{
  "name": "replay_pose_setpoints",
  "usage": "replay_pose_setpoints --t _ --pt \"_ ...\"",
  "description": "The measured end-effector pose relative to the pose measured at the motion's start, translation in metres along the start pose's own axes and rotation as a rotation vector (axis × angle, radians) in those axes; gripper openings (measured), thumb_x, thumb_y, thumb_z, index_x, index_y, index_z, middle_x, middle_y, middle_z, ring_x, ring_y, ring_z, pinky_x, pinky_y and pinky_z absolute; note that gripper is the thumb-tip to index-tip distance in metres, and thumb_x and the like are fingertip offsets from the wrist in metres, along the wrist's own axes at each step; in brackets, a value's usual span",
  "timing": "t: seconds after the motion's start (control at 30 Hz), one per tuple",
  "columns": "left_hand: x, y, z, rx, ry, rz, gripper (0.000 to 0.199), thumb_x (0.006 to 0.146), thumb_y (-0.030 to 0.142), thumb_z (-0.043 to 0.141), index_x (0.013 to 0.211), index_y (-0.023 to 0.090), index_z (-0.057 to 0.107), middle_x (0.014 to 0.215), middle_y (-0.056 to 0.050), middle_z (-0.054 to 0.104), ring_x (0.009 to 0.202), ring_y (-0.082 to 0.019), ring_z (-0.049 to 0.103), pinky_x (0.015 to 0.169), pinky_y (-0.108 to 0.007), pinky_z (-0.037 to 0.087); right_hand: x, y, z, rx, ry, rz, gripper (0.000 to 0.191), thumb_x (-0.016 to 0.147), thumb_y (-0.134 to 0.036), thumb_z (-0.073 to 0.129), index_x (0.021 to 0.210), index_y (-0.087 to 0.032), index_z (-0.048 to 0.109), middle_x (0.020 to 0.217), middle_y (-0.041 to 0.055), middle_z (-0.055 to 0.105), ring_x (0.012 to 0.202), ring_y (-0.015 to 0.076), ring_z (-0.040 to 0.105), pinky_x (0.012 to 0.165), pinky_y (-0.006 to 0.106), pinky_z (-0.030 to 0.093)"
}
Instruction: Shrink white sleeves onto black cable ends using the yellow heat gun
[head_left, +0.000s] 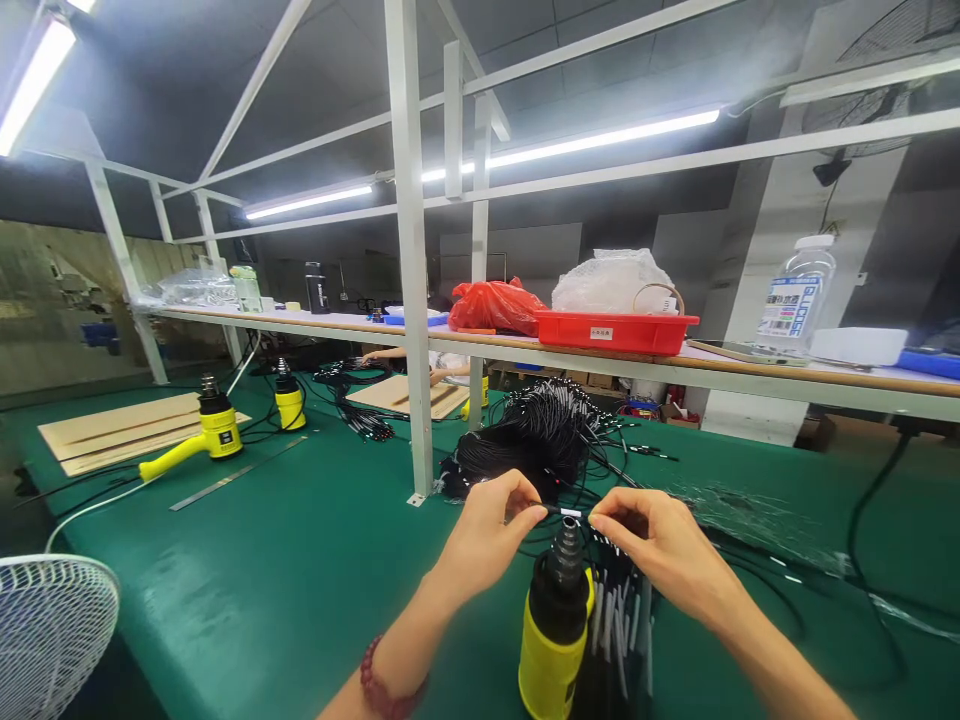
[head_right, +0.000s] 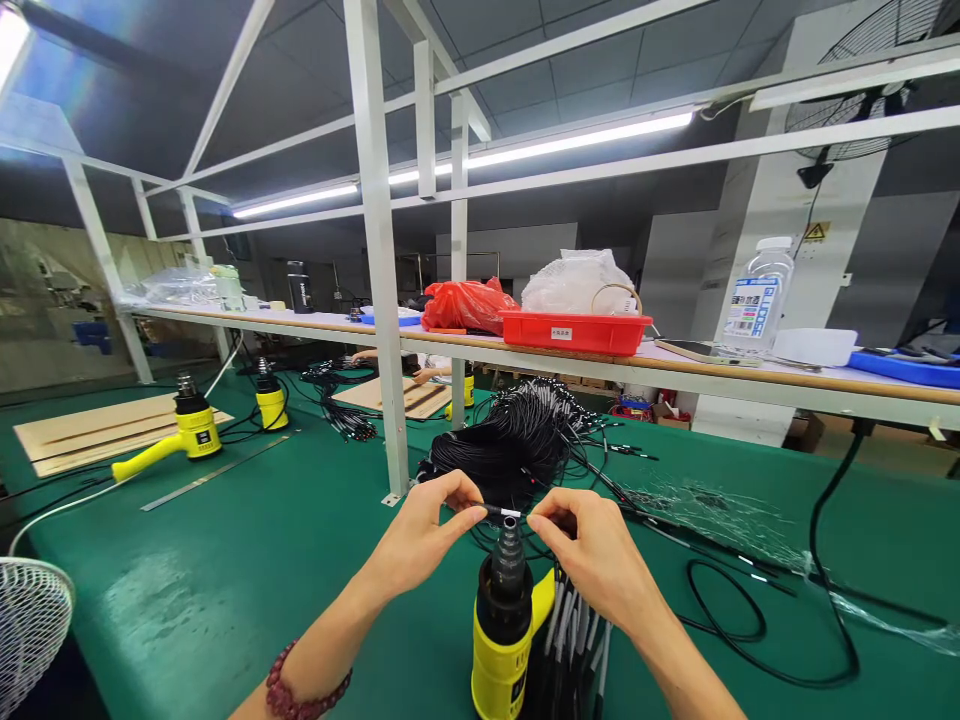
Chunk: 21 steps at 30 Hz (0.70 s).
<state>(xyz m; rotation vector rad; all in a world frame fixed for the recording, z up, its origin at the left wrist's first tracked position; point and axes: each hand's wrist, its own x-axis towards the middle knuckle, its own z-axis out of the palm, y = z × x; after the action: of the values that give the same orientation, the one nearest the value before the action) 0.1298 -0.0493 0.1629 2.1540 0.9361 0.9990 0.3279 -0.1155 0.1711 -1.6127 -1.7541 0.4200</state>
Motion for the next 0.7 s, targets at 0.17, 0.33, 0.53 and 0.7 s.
replay_pose_setpoints --t 0.17,0.33,0.53,0.7 --pt "-0.0022 0.0008 -0.0024 -0.04 -0.032 0.01 0.017 0.088 0.032 0.052 0.08 0.018 0.058 0.075 0.001 0.062 0.072 -0.014 0.056 0.065 -0.024 0.041 -0.0026 -0.0004 -0.0009 -0.017 -0.039 -0.026 0.033 0.088 -0.044 0.047 0.077 -0.021 0.069 0.075 0.0012 0.071 0.07 0.0187 0.059 0.06 0.028 0.038" --pt "-0.004 0.0022 -0.0025 -0.006 -0.076 -0.017 0.036 0.095 0.043 0.039 0.073 0.019 0.054 0.059 0.003 0.057 0.058 -0.012 0.052 0.056 -0.023 0.036 -0.0034 -0.0019 -0.0002 -0.029 -0.019 -0.048 0.033 0.088 -0.042 0.047 0.075 -0.02 0.068 0.071 0.0012 0.067 0.065 0.0172 0.055 0.058 0.027 0.037" --pt "-0.0016 -0.0009 0.0017 -0.055 -0.014 -0.006 0.025 0.09 0.032 0.05 0.072 0.017 0.059 0.064 0.002 0.06 0.063 -0.012 0.055 0.06 -0.023 0.039 -0.0033 -0.0011 -0.0003 0.011 -0.017 -0.035 0.03 0.087 -0.041 0.048 0.076 -0.02 0.067 0.073 0.0017 0.068 0.069 0.0178 0.057 0.061 0.027 0.04" --pt "-0.0011 0.0009 0.0029 -0.091 0.043 0.026 0.014 0.085 0.025 0.056 0.076 0.017 0.063 0.072 0.001 0.064 0.071 -0.014 0.057 0.067 -0.024 0.042 0.0004 0.0039 0.0011 0.032 -0.007 -0.013 0.028 0.085 -0.041 0.051 0.076 -0.021 0.067 0.076 0.0012 0.069 0.072 0.0183 0.06 0.063 0.028 0.041"
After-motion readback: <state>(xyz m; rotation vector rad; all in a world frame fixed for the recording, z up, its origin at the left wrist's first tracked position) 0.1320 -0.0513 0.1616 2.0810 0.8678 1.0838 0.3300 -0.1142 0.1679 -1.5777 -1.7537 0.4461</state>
